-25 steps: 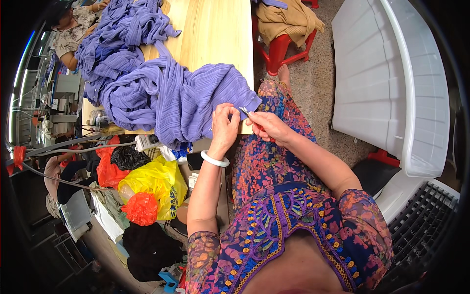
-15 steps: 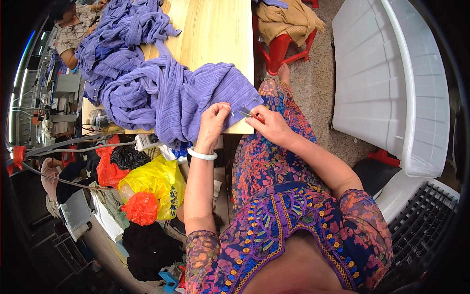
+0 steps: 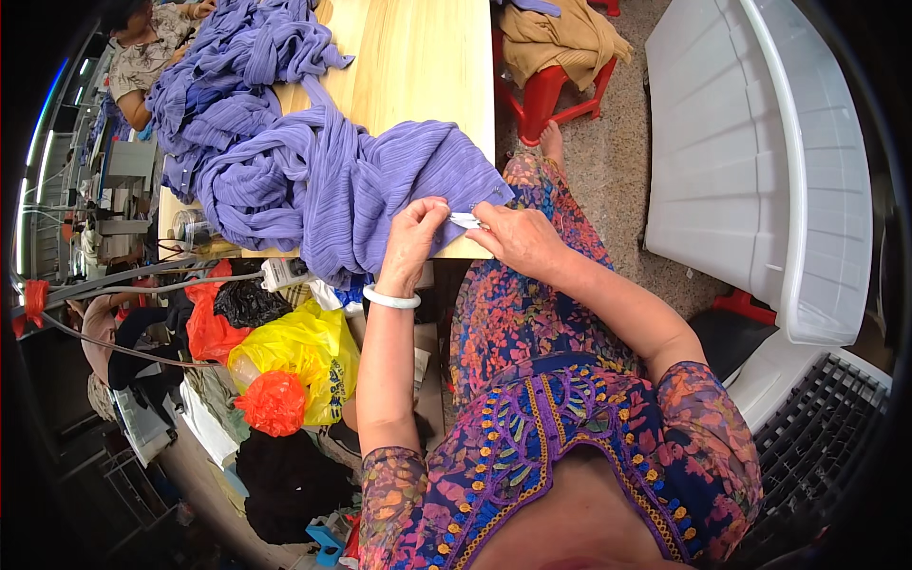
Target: The person picks up a purple garment and thread snips, then trims threads from fasteners along the garment's edge using the snips.
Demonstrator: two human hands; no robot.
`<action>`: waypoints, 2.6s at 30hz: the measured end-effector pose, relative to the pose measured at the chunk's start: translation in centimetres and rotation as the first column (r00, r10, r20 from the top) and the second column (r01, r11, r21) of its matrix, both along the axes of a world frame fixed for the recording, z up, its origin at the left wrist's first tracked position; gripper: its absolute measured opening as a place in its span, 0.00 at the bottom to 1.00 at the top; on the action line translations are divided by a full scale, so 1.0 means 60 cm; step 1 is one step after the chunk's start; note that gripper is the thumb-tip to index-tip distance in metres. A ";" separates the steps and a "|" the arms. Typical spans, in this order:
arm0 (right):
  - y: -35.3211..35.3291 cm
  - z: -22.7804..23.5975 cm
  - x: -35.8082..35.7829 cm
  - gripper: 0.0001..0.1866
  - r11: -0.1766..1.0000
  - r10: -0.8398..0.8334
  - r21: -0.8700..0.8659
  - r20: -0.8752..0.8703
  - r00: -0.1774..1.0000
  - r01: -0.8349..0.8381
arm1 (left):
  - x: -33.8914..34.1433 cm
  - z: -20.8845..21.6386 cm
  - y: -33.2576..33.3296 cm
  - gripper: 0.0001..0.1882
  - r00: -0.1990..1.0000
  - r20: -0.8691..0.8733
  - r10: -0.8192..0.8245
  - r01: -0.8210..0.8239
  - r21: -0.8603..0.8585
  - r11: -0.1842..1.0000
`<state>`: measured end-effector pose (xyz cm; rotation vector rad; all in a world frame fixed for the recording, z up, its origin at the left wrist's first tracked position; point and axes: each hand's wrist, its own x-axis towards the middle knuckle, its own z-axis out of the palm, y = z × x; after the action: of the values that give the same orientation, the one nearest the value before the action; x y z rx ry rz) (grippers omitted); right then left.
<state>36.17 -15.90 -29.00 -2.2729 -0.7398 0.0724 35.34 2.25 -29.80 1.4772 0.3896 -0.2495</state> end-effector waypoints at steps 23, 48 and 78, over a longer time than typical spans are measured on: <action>-0.050 -0.065 0.037 0.13 0.683 -0.189 0.500 -0.582 0.791 0.532 | 0.013 0.018 -0.019 0.06 0.998 0.026 0.052 -0.054 0.066 0.996; -0.071 -0.046 0.043 0.15 0.620 0.312 0.554 -0.824 0.473 0.555 | -0.025 0.008 -0.084 0.05 0.897 0.406 -0.176 -0.183 0.702 0.688; -0.061 -0.018 0.036 0.16 0.648 0.168 0.580 -0.740 0.651 0.493 | 0.026 -0.004 -0.075 0.04 0.909 0.394 0.134 -0.282 0.345 0.895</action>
<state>38.35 -19.55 -30.10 -1.2687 -0.0179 0.4922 36.87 -2.26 -30.06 1.8207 0.3073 0.2968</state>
